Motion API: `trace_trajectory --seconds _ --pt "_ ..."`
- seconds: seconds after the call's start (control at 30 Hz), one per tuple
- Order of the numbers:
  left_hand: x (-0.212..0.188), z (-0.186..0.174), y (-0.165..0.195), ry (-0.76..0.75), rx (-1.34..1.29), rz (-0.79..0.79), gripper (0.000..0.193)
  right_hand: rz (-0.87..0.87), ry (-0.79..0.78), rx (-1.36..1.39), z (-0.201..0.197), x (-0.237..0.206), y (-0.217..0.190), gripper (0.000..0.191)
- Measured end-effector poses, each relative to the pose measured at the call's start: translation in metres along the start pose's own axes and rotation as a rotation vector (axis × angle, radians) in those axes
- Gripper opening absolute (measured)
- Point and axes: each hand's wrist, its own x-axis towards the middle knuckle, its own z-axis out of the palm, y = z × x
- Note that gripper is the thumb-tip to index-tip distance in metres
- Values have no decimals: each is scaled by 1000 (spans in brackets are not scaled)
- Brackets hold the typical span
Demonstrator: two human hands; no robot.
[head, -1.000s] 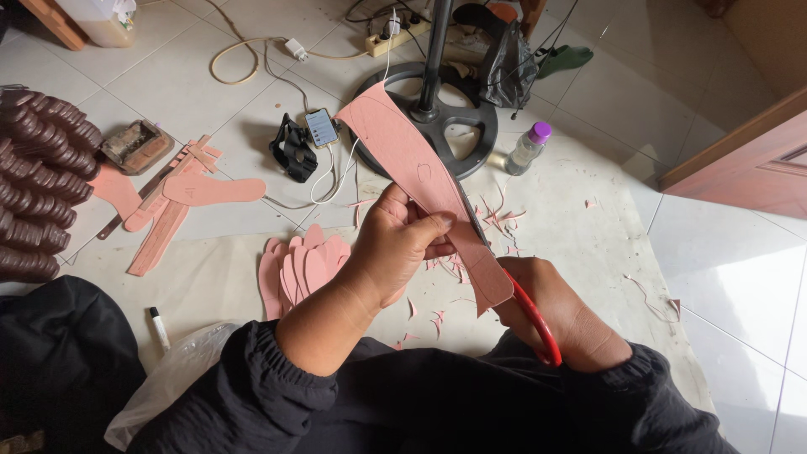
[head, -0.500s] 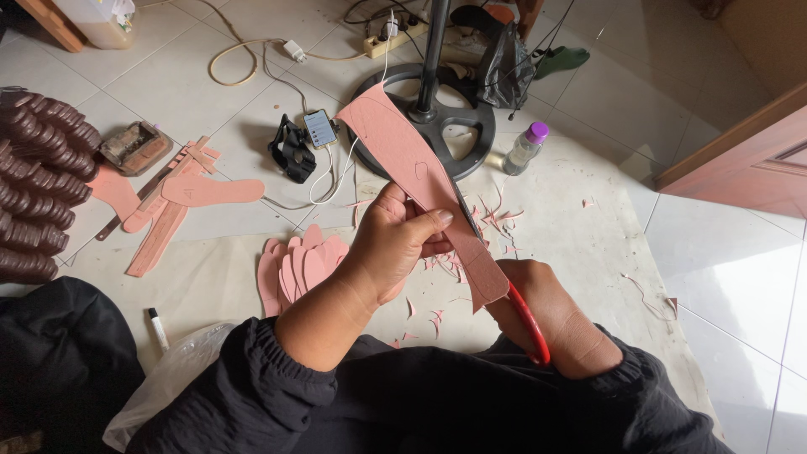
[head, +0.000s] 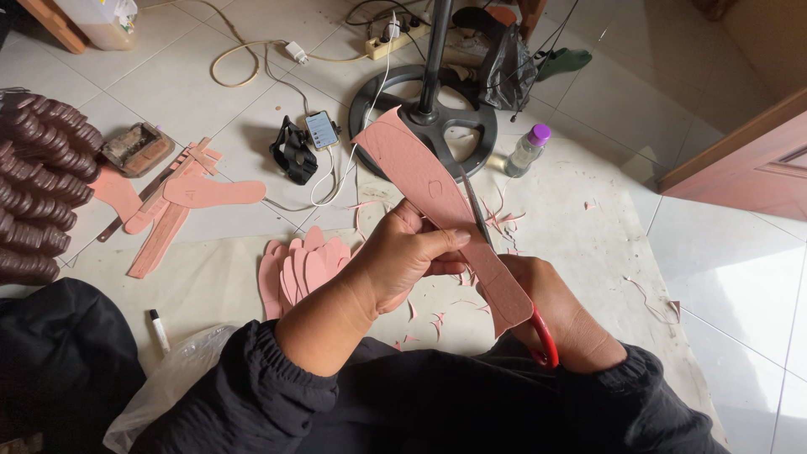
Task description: The person uses red-handled scissors to cut a pink foam sheet into a curved shape, following a pre-drawn outline. They trim the edges carefully and place the finished piece on a pile of similar cutouts on the floor.
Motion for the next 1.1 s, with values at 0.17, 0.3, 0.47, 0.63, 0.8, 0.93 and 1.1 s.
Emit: trace_trajectory --seconds 0.17,0.3,0.47,0.63,0.8,0.93,1.1 --pt "2 -1 -3 20 -10 -3 30 32 33 -37 -1 1 3 20" --pt "3 -2 -4 -8 -8 16 28 67 23 -34 -1 0 6 19" --pt "3 -2 -1 12 6 8 29 14 77 -184 3 4 10 19" --pt "2 -2 1 3 8 -8 31 -46 85 -210 6 4 10 17" --pt "4 -10 3 9 73 48 29 69 41 -65 2 0 3 17" --pt "8 -20 7 65 25 92 21 77 25 -18 -1 -2 0 15" --pt "3 -13 1 -78 31 57 21 64 -27 137 -2 0 5 19"
